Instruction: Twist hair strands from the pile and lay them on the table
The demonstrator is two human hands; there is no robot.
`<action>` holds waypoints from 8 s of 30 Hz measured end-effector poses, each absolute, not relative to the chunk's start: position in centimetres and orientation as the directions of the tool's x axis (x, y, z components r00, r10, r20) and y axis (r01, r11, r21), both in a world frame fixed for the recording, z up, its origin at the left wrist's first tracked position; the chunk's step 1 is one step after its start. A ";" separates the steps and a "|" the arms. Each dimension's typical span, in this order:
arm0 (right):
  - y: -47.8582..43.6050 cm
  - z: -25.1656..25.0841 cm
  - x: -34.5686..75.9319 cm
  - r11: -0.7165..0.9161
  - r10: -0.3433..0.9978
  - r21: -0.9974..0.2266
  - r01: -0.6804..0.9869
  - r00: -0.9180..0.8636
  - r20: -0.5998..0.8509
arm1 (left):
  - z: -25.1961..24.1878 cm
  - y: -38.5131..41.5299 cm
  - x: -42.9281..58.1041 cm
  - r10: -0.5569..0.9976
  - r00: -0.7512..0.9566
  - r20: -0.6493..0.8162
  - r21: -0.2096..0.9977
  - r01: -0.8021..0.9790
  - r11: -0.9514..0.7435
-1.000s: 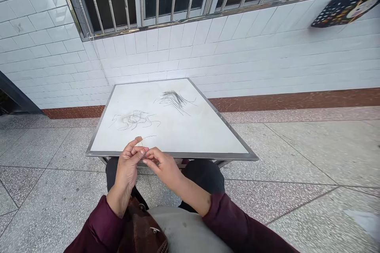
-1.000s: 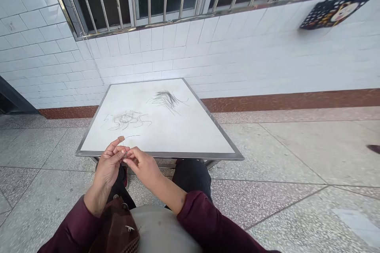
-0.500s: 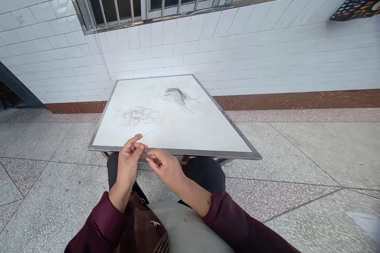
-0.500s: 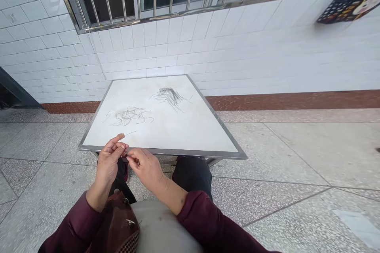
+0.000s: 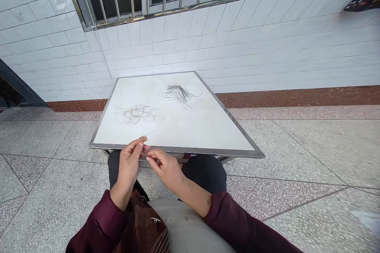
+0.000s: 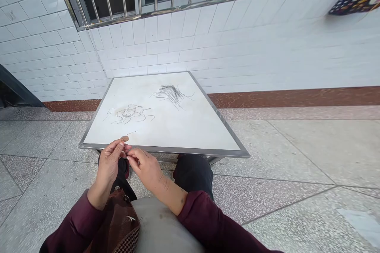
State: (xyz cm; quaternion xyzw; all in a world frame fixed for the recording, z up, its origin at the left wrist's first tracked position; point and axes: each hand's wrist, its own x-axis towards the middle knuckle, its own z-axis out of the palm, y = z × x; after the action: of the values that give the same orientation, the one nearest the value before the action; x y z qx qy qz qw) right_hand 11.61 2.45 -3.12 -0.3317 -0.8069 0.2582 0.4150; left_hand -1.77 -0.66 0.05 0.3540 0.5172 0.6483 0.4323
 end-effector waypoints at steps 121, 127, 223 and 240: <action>4.6 -0.9 16.7 0.920 0.380 -0.313 0.235 -0.728 0.570 | -0.4 -1.8 -0.5 0.926 -0.377 0.006 0.999 0.043 0.011; 4.7 -1.9 16.3 0.872 0.490 -0.345 0.348 -0.657 0.573 | -0.1 -1.6 -0.1 0.905 -0.425 0.032 0.999 0.039 -0.018; 2.5 -2.8 13.9 -0.653 0.665 -0.625 -0.428 -0.719 -0.202 | 0.7 -0.9 1.0 0.883 -0.451 0.127 0.988 -0.021 -0.153; 5.3 0.2 15.7 0.620 0.736 -0.746 0.243 -0.510 0.445 | 0.3 -1.7 1.5 0.921 -0.333 0.202 0.967 0.217 -0.133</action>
State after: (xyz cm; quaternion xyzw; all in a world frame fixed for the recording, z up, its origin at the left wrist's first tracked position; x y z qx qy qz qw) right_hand 15.65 5.25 0.18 -0.3021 -0.8102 0.3142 0.3919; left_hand 1.54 -1.72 0.26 0.4888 0.5821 0.5725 0.3073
